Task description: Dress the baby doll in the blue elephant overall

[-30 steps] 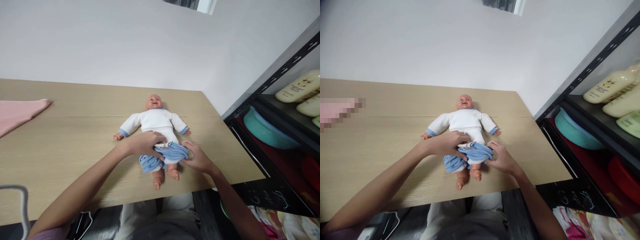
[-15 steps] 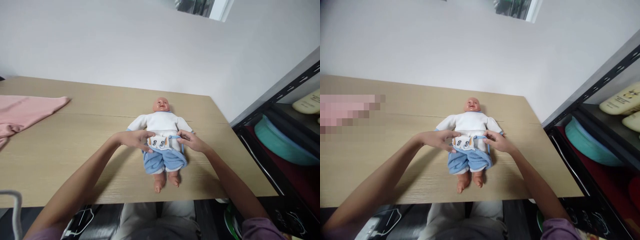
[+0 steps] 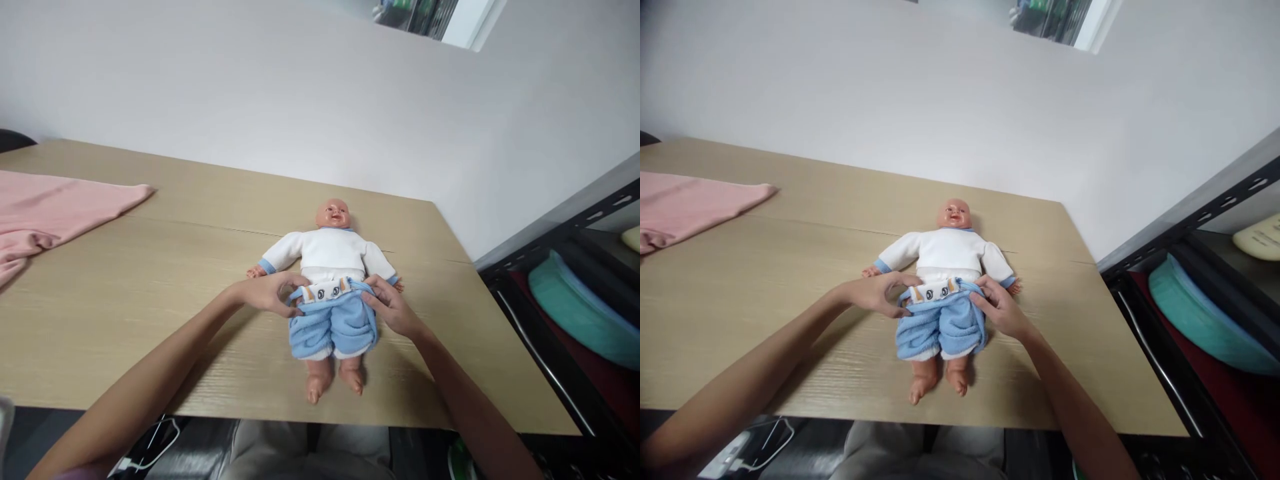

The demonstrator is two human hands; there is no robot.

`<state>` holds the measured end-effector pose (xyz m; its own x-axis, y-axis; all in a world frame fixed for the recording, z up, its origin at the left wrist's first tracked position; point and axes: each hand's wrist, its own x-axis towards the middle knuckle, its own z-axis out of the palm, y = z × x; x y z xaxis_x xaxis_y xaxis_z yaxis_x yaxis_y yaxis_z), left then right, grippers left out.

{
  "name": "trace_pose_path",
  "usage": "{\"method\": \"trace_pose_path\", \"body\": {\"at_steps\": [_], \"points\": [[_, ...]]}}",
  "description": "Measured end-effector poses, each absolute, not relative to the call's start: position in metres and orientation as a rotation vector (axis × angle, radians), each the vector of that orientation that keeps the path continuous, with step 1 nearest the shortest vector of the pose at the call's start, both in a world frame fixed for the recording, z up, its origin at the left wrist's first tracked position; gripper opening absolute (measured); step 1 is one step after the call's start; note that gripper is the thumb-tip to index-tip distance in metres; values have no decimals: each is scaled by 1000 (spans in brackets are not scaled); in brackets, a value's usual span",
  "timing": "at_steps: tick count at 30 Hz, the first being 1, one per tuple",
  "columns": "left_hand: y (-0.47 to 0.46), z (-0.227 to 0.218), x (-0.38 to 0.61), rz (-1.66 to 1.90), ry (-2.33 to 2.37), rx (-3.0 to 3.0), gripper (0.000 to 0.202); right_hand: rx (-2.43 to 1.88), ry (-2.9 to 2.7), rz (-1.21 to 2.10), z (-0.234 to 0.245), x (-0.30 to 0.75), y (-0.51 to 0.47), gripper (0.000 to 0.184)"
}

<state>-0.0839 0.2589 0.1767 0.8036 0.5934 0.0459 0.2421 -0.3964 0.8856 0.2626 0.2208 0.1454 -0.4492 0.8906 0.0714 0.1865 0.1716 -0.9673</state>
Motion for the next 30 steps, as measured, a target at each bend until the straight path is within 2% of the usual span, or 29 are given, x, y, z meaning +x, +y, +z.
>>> {"method": "trace_pose_path", "body": {"at_steps": [3, 9, 15, 23, 30], "points": [[255, 169, -87, 502, 666, 1993, 24, -1068, -1765, 1298, 141, 267, 225, 35], [258, 140, -85, 798, 734, 2071, 32, -1109, -2166, 1111, 157, 283, 228, 30], [257, 132, -76, 1017, 813, 2118, 28, -954, -2031, 908, 148, 280, 232, 25], [264, 117, -49, 1087, 1038, 1664, 43, -1120, -1558, 958, 110, 255, 258, 47], [255, 120, -53, 1054, 1089, 1785, 40, -1250, -1614, 706, 104, 261, 247, 31]]}}
